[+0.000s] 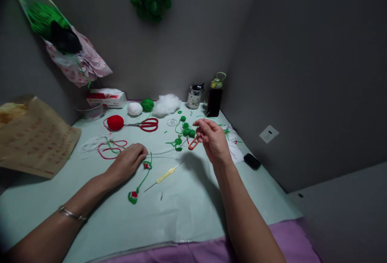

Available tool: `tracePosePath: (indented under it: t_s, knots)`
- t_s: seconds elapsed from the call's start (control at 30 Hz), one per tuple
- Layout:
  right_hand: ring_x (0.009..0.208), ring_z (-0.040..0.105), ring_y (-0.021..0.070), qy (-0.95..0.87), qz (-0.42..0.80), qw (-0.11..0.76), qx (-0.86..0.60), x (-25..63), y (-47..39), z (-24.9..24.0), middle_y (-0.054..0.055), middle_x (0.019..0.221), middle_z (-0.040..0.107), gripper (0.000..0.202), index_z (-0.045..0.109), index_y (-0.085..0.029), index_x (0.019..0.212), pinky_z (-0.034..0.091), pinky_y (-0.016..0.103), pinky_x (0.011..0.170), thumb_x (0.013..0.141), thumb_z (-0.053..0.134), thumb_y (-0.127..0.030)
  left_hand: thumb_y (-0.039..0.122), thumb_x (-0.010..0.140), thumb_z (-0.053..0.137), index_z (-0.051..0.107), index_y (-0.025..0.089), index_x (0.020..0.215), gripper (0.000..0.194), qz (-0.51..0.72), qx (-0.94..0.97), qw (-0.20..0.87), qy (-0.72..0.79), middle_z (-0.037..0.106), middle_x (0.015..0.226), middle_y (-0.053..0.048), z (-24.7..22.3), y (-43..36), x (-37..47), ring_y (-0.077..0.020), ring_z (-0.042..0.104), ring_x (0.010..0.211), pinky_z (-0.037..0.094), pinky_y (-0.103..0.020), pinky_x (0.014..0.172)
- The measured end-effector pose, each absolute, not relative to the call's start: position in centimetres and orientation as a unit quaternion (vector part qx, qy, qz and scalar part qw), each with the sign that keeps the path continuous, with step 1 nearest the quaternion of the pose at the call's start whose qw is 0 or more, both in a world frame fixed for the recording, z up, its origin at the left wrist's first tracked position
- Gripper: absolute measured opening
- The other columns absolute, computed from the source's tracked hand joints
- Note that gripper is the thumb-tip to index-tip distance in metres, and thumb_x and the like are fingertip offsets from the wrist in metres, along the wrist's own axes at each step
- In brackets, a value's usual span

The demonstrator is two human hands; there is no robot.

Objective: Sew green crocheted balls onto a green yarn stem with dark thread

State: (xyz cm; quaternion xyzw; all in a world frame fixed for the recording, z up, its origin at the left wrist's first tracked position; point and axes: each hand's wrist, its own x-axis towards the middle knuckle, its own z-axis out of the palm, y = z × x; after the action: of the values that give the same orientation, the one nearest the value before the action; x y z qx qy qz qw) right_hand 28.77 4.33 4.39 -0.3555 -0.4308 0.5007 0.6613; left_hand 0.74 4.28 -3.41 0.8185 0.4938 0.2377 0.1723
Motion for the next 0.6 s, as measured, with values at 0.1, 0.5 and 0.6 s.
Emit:
tracePosePath:
  t_s: [0.1, 0.5, 0.6]
  knots:
    - [0.053, 0.052, 0.0013, -0.38, 0.498, 0.691, -0.361, 30.5, 5.0, 4.6, -0.002, 0.077, 0.066, 0.025, 0.072, -0.017, 0.079, 0.041, 0.008, 0.04, 0.064, 0.087, -0.03, 0.027, 0.098, 0.035, 0.048, 0.022, 0.088, 0.017, 0.269, 0.794, 0.197, 0.508, 0.06, 0.084, -0.004, -3.4, 4.2, -0.4, -0.0218, 0.056, 0.078, 0.042, -0.034, 0.072]
    - [0.053, 0.057, 0.0012, -0.296, 0.481, 0.744, -0.357, 34.6, 6.4, 4.2, -0.002, 0.07, 0.066, 0.021, 0.07, -0.014, 0.078, 0.042, 0.004, 0.039, 0.067, 0.086, -0.021, 0.038, 0.084, 0.062, 0.064, 0.024, 0.11, 0.03, 0.402, 0.675, 0.335, 0.52, 0.07, 0.087, -0.002, -2.6, 4.1, -1.7, -0.0223, 0.065, 0.085, 0.046, -0.034, 0.082]
    - [0.059, 0.062, 0.0033, -0.293, 0.474, 0.751, -0.355, 34.9, 6.5, 4.1, -0.001, 0.076, 0.069, 0.019, 0.069, -0.014, 0.079, 0.045, 0.006, 0.041, 0.07, 0.084, -0.021, 0.039, 0.081, 0.065, 0.068, 0.024, 0.105, 0.029, 0.398, 0.665, 0.351, 0.526, 0.073, 0.086, -0.003, -2.6, 4.0, -1.5, -0.0238, 0.067, 0.085, 0.047, -0.035, 0.082]
